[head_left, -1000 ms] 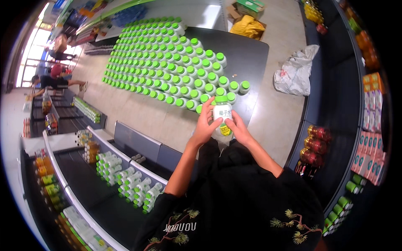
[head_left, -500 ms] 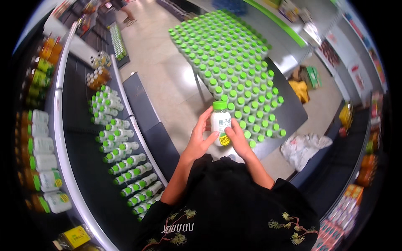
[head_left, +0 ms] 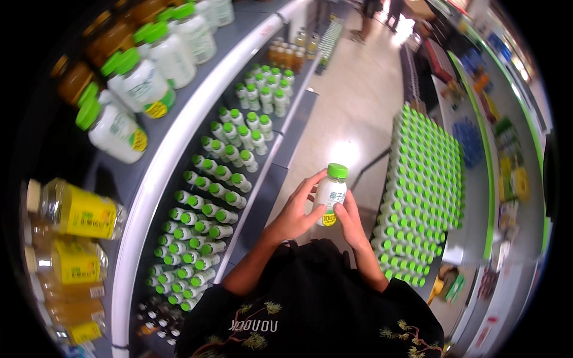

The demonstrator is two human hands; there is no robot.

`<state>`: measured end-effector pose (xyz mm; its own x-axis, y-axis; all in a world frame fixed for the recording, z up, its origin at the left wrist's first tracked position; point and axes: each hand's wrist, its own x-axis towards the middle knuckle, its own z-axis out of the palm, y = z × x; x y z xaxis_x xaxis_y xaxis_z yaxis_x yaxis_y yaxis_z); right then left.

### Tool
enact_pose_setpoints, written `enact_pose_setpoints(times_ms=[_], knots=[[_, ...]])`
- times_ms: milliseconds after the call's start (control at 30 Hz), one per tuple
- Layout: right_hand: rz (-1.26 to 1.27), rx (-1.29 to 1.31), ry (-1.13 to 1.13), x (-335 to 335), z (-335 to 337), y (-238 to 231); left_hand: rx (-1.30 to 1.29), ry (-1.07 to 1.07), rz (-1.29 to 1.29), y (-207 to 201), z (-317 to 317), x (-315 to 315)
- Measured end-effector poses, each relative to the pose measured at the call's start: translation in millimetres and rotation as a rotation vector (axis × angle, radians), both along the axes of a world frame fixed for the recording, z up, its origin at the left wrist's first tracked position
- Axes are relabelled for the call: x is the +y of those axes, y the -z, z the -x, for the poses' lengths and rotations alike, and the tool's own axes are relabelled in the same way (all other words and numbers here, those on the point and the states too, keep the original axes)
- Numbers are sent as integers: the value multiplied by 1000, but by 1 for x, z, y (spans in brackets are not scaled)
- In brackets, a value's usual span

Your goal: The person repeatedly picks up white bottles with green caps from a table and places them onto a refrigerated shelf. They handle the bottles one at a time, arranging them in rows among other beverages.

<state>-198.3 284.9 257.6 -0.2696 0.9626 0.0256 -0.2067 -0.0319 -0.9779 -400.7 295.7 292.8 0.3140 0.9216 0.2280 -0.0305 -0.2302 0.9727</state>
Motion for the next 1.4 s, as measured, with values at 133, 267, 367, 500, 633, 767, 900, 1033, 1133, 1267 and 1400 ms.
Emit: enact_pose_setpoints(times_ms=[133,267,367,500,633,767,900,1033,1133,1267,1400], knots=[[-65,-25,-250,49,27,-17,131,-231,-114,-26,31,-1],[-130,38,-423,94,57,-39,211,-468,-211,-52,40,-1],[-193,81,-461,127,74,-54,263,-597,-283,-83,41,10],[-528,80,-399,177,101,-98,421,-754,-354,-135,40,32],[-700,130,-378,220,130,-151,290,-902,-476,-158,50,74],[-641,157,-349,255,146,-183,388,-975,-519,-202,51,118],[-844,119,-270,299,163,-198,480,-1002,-575,-215,63,169],[-897,-63,-219,316,181,-215,660,-1075,-547,-220,83,181],[-999,-112,-122,336,198,-219,665,-1100,-519,-214,87,188],[-1086,-161,-111,362,225,-221,671,-1113,-563,-203,93,200],[-1036,-342,-214,371,240,-207,793,-1079,-552,-187,95,197]])
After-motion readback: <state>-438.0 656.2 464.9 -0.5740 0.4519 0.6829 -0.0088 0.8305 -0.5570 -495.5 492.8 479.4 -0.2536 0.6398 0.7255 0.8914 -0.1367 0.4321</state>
